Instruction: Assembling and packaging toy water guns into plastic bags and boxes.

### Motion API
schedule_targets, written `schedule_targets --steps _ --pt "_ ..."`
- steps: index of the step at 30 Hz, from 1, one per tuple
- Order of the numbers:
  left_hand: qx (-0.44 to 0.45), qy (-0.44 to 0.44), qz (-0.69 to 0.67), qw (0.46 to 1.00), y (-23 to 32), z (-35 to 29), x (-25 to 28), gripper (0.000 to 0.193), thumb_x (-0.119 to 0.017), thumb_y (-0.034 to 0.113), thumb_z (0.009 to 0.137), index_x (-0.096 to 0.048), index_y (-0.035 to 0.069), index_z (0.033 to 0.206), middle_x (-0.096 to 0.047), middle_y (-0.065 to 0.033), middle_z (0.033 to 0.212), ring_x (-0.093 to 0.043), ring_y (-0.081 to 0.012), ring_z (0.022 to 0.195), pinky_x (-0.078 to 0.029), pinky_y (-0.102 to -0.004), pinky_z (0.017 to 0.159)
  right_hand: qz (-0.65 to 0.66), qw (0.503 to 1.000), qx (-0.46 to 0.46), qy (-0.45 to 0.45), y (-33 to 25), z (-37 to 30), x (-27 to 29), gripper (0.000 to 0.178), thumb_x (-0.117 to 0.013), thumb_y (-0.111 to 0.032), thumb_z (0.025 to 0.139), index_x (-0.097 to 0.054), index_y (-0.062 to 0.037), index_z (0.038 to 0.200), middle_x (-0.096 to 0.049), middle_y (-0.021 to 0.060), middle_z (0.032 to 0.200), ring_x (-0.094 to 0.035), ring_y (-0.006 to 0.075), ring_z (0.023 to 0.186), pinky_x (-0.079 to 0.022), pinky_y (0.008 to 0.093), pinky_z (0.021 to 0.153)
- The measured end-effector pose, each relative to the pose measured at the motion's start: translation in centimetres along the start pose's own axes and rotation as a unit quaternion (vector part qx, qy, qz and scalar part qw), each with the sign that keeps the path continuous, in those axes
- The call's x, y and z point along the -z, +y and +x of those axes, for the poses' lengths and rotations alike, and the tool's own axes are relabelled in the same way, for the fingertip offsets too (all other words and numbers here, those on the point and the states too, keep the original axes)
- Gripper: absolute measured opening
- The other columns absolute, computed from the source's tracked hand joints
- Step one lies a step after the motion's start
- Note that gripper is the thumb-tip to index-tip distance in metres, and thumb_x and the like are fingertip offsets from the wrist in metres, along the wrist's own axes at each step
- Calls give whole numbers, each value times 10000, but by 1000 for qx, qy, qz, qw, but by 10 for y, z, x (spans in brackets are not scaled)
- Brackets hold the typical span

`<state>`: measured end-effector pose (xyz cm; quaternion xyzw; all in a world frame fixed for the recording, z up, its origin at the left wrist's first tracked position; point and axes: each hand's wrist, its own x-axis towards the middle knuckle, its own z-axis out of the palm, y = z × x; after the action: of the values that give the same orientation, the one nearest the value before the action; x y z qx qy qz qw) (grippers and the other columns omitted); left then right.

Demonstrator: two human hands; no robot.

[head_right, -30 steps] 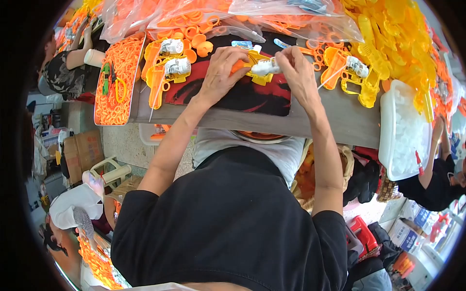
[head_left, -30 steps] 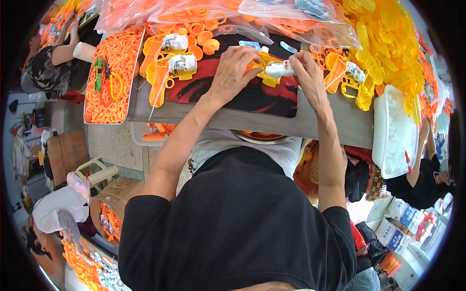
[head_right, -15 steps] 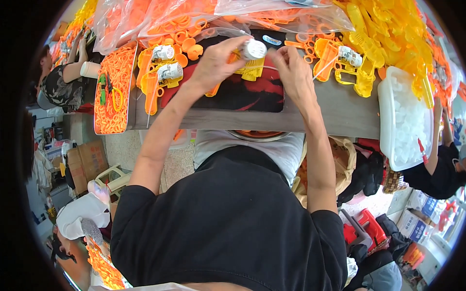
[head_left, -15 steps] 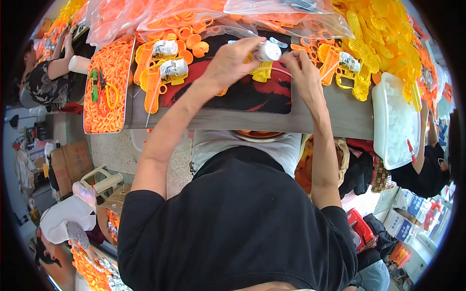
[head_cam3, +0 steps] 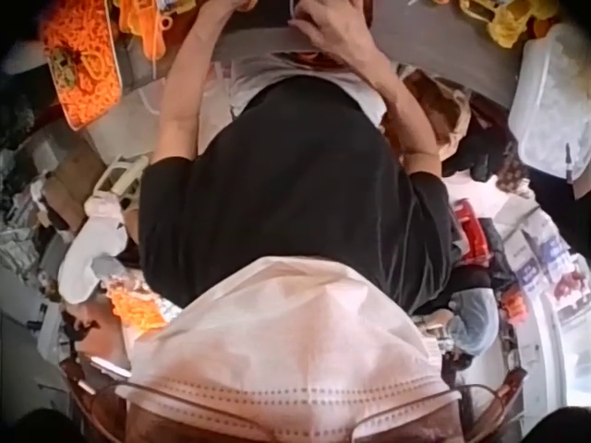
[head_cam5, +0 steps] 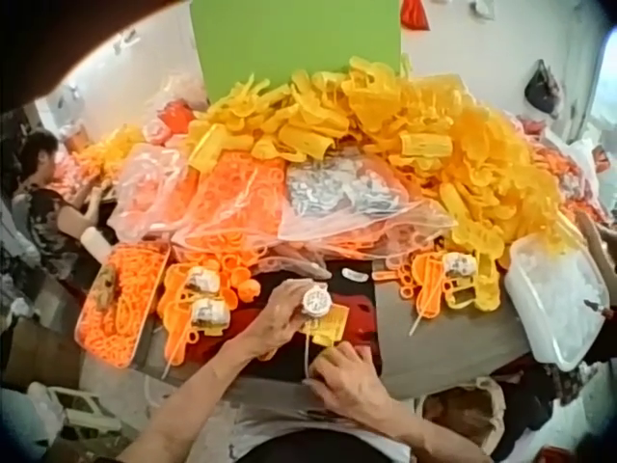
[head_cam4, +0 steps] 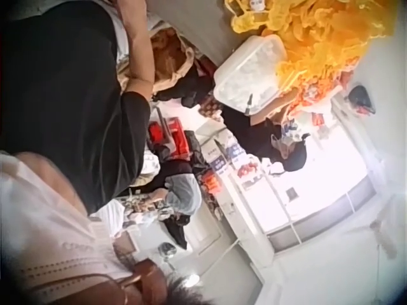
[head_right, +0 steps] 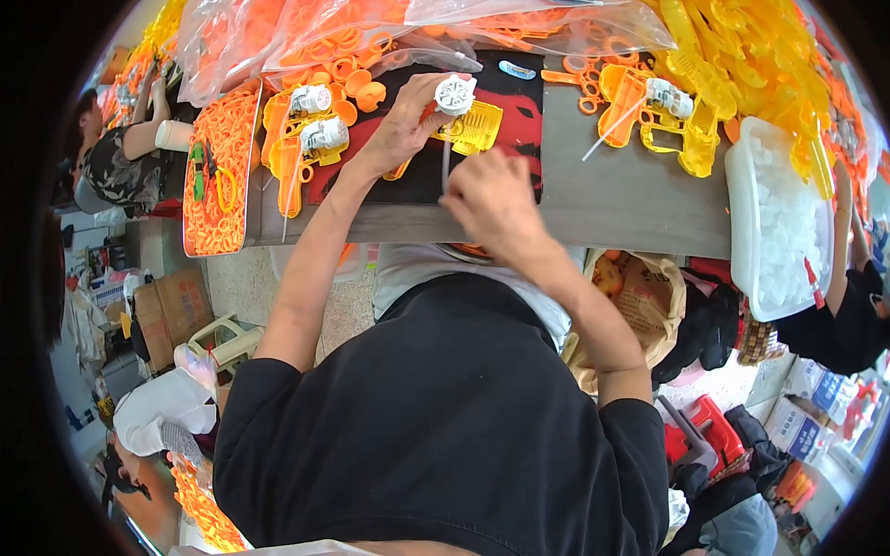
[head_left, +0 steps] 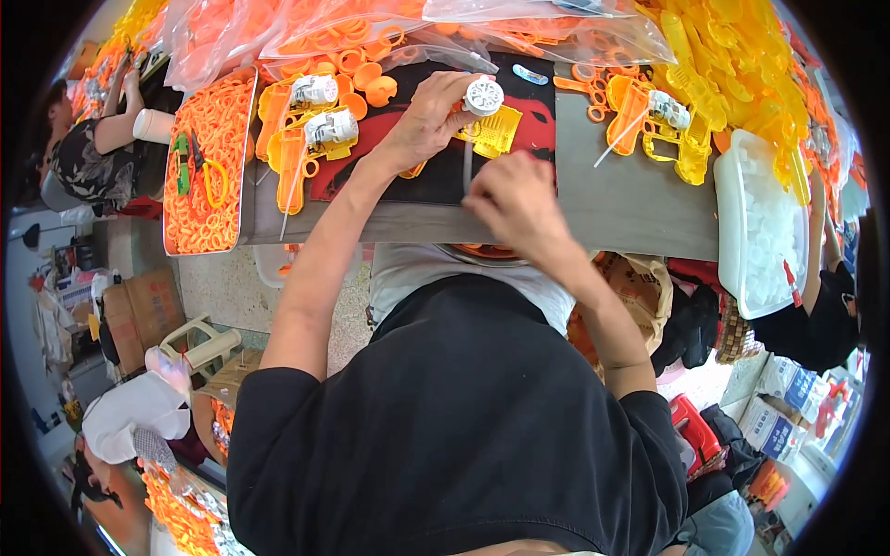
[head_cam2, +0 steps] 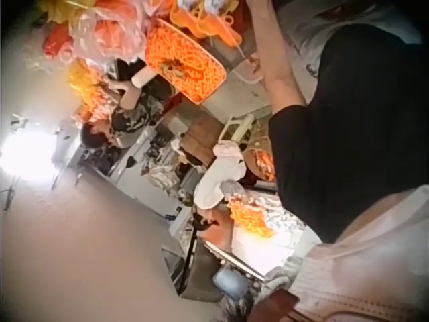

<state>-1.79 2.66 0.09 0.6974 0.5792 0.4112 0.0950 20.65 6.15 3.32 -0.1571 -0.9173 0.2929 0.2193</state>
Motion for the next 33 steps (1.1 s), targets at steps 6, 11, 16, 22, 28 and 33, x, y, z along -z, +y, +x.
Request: schedule_targets --steps 6,11,16,22,28,33 --pt "-58 8 32 998 -2 7 -6 519 -692 69 916 -561 96 1418 -569 -102 1343 -511 -293 1304 -397 -406 1113 -17 959 -176 222 27 12 -32 218 -686 -242 951 -735 -77 1085 -357 242 1542 -300 438 1417 -243 529 1186" --pt "-47 31 1 998 0 5 -6 489 -692 136 930 -563 109 1401 -603 -112 1282 -558 -323 1206 -437 -435 1049 -13 962 -208 177 41 30 -58 270 -644 -266 945 -732 -37 1056 -175 328 1618 -90 492 1518 -40 579 1237" --pt "-11 43 -41 998 0 3 -6 492 -668 59 935 -539 74 1410 -591 -109 1299 -558 -300 1235 -436 -400 1070 135 943 -273 132 41 29 -46 394 -700 -388 868 -753 -106 1137 -32 328 1659 32 442 1554 69 528 1234" --pt "-13 37 -18 999 -8 2 -8 490 -696 155 932 -523 84 1385 -590 -135 1295 -549 -343 1235 -429 -455 1062 126 940 -297 111 37 35 -48 424 -708 -407 864 -747 -141 1193 17 310 1671 72 413 1562 100 496 1231" --pt "-18 50 2 999 -5 3 -9 489 -686 71 932 -530 62 1395 -586 -121 1313 -555 -303 1256 -446 -409 1077 135 952 -251 111 35 26 -46 419 -706 -403 884 -736 -156 1222 -30 320 1662 34 438 1557 77 543 1226" --pt "-26 45 0 999 -6 1 -6 483 -694 81 929 -539 64 1386 -585 -120 1324 -551 -310 1266 -444 -411 1083 115 972 -175 103 46 20 -40 370 -691 -318 919 -718 -134 1239 -89 294 1665 -91 430 1548 -100 498 1248"
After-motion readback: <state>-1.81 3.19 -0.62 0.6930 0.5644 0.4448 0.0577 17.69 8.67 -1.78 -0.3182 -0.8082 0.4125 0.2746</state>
